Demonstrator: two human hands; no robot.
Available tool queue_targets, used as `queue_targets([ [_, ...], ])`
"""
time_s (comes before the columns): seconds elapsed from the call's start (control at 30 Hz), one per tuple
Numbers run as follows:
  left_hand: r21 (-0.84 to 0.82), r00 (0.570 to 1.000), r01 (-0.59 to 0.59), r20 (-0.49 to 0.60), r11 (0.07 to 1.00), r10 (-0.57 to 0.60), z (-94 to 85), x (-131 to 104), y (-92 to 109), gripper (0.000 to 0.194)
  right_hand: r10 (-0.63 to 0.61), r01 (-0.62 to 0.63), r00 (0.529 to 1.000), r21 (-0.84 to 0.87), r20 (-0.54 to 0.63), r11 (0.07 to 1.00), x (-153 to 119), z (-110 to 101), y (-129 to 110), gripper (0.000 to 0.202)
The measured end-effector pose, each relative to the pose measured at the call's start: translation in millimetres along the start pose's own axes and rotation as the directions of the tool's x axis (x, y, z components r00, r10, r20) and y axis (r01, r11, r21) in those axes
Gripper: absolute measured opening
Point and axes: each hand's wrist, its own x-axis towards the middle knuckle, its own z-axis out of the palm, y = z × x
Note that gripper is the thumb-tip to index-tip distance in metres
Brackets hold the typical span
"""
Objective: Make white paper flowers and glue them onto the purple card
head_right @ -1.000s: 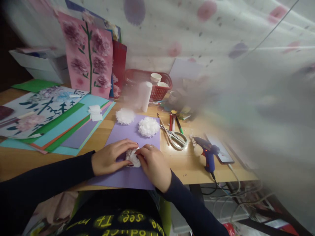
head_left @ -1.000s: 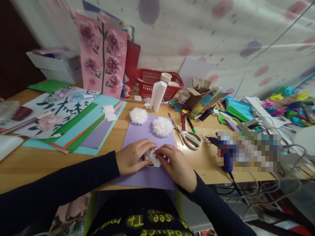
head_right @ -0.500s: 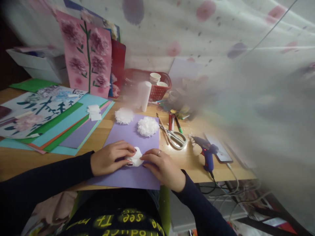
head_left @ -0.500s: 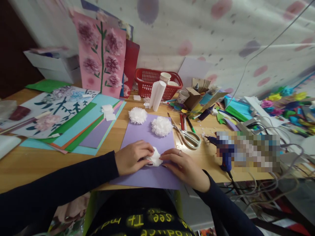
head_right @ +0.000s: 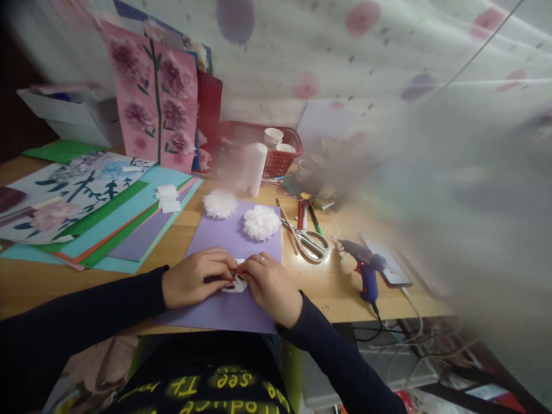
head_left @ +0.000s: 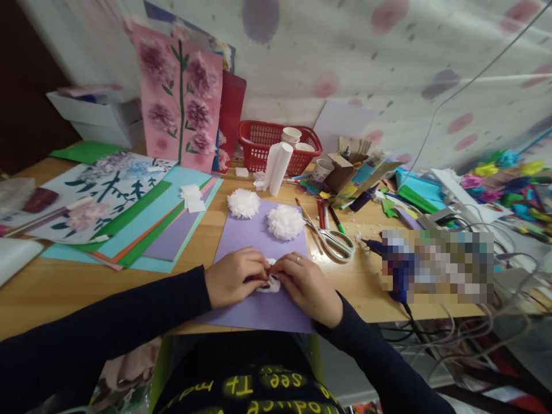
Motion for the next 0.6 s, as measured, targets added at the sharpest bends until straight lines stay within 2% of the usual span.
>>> queue_targets([
  [0.1, 0.027, 0.996, 0.088, -0.025, 0.996, -0.088, -1.8, 0.4, 1.7, 0.002, 0.174, -0.171, 0.984, 0.072, -0.028, 0.983, 2.3, 6.6, -1.6, 0.008],
  [0.13, 0.038, 0.995, 0.095, -0.024, 0.995, -0.094, -2.5, 0.5, 2.2, 0.005, 0.229, -0.225, 0.973, 0.106, -0.033, 0.969, 2.9, 8.6, -1.0, 0.01],
  [0.27, 0.013, 1.0, 0.02, -0.001, 1.0, -0.02, -2.7, -0.3, 1.6, 0.011, 0.335, -0.32, 0.942, 0.246, -0.022, 0.915, 5.6, 11.1, 3.9, 0.016],
  [0.37, -0.013, 0.999, 0.003, -0.05, 1.0, -0.004, 0.0, -1.6, -0.9, 0.014, 0.308, -0.3, 0.951, 0.299, 0.02, 0.906, 4.2, 2.3, 3.4, 0.004],
  [0.43, -0.009, 0.997, 0.001, -0.073, 1.0, -0.002, 1.6, -2.0, -1.9, 0.013, 0.242, -0.25, 0.968, 0.308, 0.062, 0.918, -0.5, -6.6, 0.3, 0.007],
  [0.53, -0.001, 0.998, 0.004, -0.07, 1.0, -0.005, 1.7, -1.3, -1.5, 0.014, 0.099, -0.117, 0.991, 0.226, 0.09, 0.967, -10.9, -14.7, -3.3, 0.013],
  [0.6, 0.011, 0.998, 0.007, -0.061, 1.0, -0.006, 0.7, -0.5, -0.3, 0.016, 0.017, -0.024, 0.999, 0.146, 0.05, 0.989, -16.5, -13.4, -3.2, 0.014],
])
